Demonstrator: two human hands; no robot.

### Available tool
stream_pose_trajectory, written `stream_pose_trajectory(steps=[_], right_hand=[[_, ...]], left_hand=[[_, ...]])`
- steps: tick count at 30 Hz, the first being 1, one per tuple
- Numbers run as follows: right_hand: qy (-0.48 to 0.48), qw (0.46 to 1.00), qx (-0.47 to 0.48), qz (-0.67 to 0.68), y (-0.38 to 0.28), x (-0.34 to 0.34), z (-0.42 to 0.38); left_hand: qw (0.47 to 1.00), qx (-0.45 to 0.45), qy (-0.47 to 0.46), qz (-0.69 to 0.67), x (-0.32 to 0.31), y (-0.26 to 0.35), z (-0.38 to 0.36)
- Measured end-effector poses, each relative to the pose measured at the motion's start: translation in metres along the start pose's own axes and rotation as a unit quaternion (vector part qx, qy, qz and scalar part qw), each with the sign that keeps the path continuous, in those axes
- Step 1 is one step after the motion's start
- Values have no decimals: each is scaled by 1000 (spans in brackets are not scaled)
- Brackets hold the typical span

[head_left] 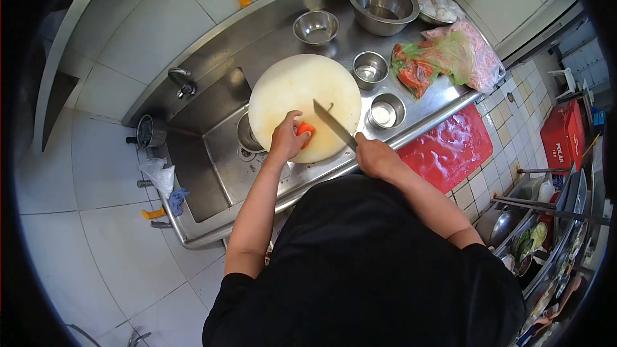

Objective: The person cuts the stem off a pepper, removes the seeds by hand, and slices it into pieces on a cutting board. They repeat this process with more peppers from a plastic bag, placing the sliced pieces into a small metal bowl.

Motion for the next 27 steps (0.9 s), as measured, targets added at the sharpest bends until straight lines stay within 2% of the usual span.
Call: stream_pose_trajectory(steps=[3, 4, 6, 7, 9, 15, 27], right_hand=[[55, 998, -2, 25, 8, 16, -3], [70, 997, 0, 40, 5, 22, -8], [83, 995, 3, 56, 0, 26, -14], [86, 995, 10, 58, -4, 25, -17], [87, 994, 16, 60, -7, 19, -19], [71, 995, 37, 67, -12, -6, -12], [30, 998, 40, 34, -23, -7, 0]], left_hand=[[981, -69, 76, -162, 10, -25, 12], [982, -67, 75, -161, 6, -33, 15], [977, -72, 131, -151, 12, -40, 13], [977, -71, 131, -151, 10, -39, 11], [991, 17, 98, -93, -3, -48, 4], [991, 98, 95, 5, 4, -25, -26], [990, 97, 93, -28, 0, -27, -28]])
Point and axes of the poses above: each hand's wrist, its own z-axis towards the middle knuckle, its own x-axis out of the back of the hand, y = z × x, the point moved 10 cm from there along z, towards the middle knuckle, and after that the axes turned 5 degrees about -y, right-handed, at the moved point
